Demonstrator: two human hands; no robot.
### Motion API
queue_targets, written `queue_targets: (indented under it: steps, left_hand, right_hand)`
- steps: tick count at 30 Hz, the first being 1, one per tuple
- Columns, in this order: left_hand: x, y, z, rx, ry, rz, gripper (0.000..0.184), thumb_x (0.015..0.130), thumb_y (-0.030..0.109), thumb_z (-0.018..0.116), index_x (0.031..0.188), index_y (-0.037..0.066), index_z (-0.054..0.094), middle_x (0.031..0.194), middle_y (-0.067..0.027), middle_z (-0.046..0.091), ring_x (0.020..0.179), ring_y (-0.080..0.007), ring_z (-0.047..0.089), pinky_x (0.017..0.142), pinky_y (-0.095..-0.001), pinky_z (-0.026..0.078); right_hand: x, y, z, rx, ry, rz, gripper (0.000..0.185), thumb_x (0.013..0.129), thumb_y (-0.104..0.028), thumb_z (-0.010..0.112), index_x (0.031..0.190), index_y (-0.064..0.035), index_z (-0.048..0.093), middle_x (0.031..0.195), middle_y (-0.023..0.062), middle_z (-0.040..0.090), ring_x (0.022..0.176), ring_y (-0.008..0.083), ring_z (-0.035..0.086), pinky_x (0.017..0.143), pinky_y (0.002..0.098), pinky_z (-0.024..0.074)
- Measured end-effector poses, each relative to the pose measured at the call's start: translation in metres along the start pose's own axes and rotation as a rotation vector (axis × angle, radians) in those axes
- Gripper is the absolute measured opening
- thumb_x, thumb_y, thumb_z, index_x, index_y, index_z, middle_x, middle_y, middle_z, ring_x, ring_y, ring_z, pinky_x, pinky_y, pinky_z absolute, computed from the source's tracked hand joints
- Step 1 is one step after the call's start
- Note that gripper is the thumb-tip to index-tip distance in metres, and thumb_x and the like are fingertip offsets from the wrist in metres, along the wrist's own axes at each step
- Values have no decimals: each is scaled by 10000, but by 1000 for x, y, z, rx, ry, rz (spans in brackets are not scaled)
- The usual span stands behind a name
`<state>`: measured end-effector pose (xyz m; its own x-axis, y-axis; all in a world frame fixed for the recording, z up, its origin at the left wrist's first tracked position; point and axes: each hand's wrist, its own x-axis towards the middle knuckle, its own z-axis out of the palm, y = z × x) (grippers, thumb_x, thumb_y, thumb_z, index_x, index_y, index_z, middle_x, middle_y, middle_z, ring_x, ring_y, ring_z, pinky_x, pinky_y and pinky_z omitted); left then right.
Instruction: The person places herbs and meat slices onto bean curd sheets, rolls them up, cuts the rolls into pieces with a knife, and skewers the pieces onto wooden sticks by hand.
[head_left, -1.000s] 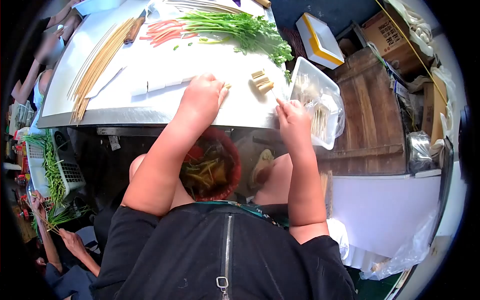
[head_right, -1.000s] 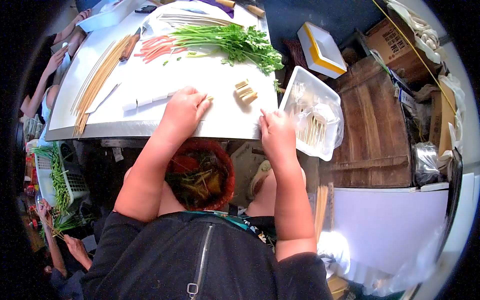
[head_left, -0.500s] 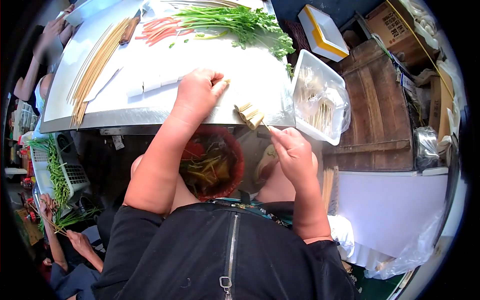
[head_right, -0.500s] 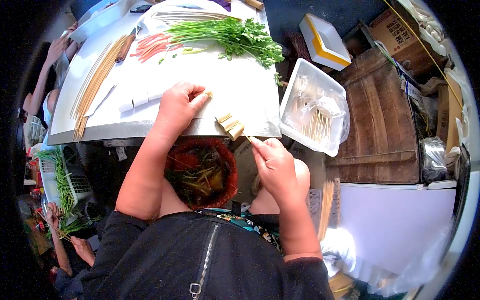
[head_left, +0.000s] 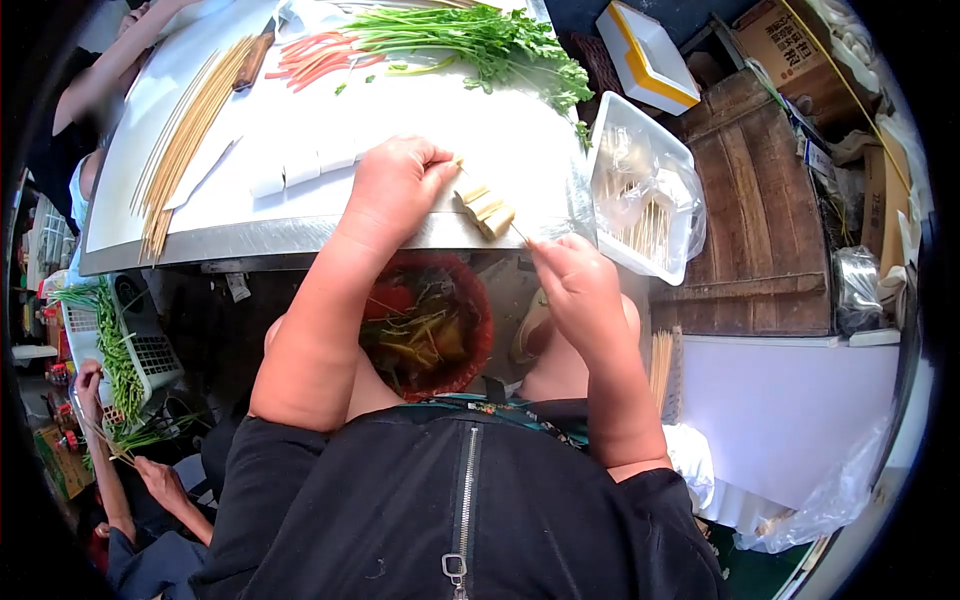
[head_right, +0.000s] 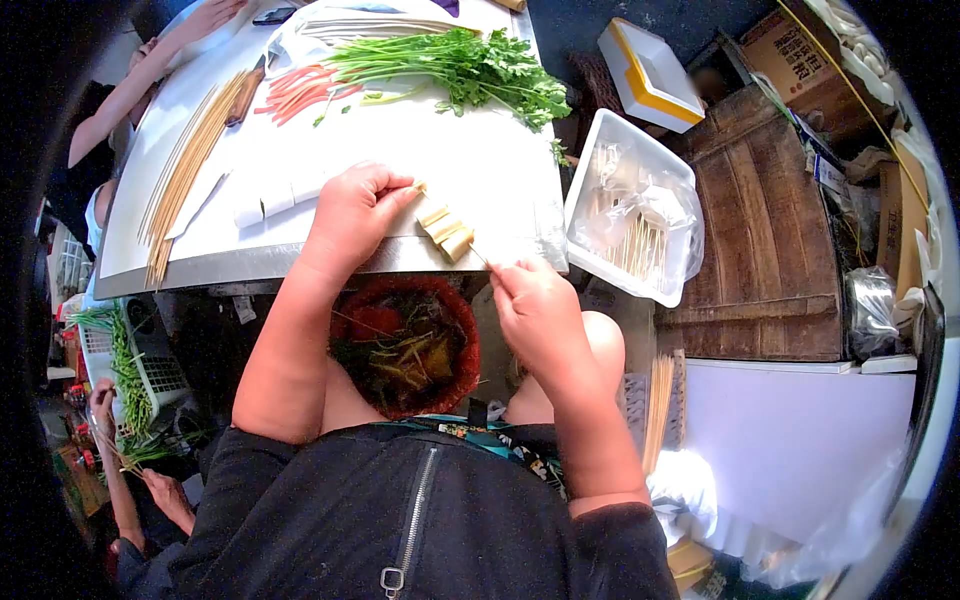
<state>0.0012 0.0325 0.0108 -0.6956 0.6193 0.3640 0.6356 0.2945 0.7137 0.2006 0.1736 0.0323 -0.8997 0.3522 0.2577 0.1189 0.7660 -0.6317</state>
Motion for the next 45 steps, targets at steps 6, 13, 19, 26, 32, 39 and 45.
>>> queue_targets:
  steps: [6,13,19,26,32,39,45]
  left_hand:
    - [1,-6,-5,-22,-78,12,193,911,123,652,1037,-13,704,936,-150,667,872,-250,648,807,-320,503]
    - [-30,55,9,-1314,-154,-582,462,1052,352,456,1334,-14,458,1250,-181,580,1147,-325,599,956,-465,520]
    - [-56,72,14,-1440,-238,-485,450,1067,369,382,1392,60,424,1357,-205,508,1258,-341,517,1009,-535,484]
    - [-81,83,-17,-1287,-297,-477,498,1064,398,380,1420,51,406,1381,-196,529,1236,-319,569,948,-465,554]
    - [-96,111,1,-1154,-360,-545,448,1047,282,452,1404,15,401,1300,-233,576,1131,-299,632,884,-393,579]
    - [-104,100,17,-1455,-302,-436,350,1047,208,430,1330,2,445,1362,-313,488,1283,-397,505,1080,-502,438]
    - [-95,101,10,-1473,-129,-408,351,1006,107,526,1330,6,435,1308,-286,527,1206,-375,576,1051,-472,497]
  right_hand:
    - [20,-1,12,-95,17,-51,138,889,-74,619,980,-3,696,852,181,625,777,366,611,696,415,501]
    - [-22,4,17,66,217,-188,215,875,-114,643,1076,-43,672,856,158,626,825,348,631,728,416,535]
    - [-109,62,-42,40,478,-21,199,902,-199,655,1039,-67,713,975,154,679,867,317,644,808,406,521]
    - [-348,314,-61,-431,333,1046,202,878,-195,582,915,-41,708,925,218,692,903,408,665,793,487,527]
    - [-382,318,-47,-549,179,1188,211,896,-167,564,973,-23,698,1050,233,679,994,411,654,846,502,513]
    - [-278,232,-76,-37,510,676,149,932,-141,600,996,-28,672,828,98,679,761,214,658,680,364,513]
    - [-179,31,-57,610,20,95,345,935,-16,594,1278,-24,638,852,49,695,724,103,620,677,245,504]
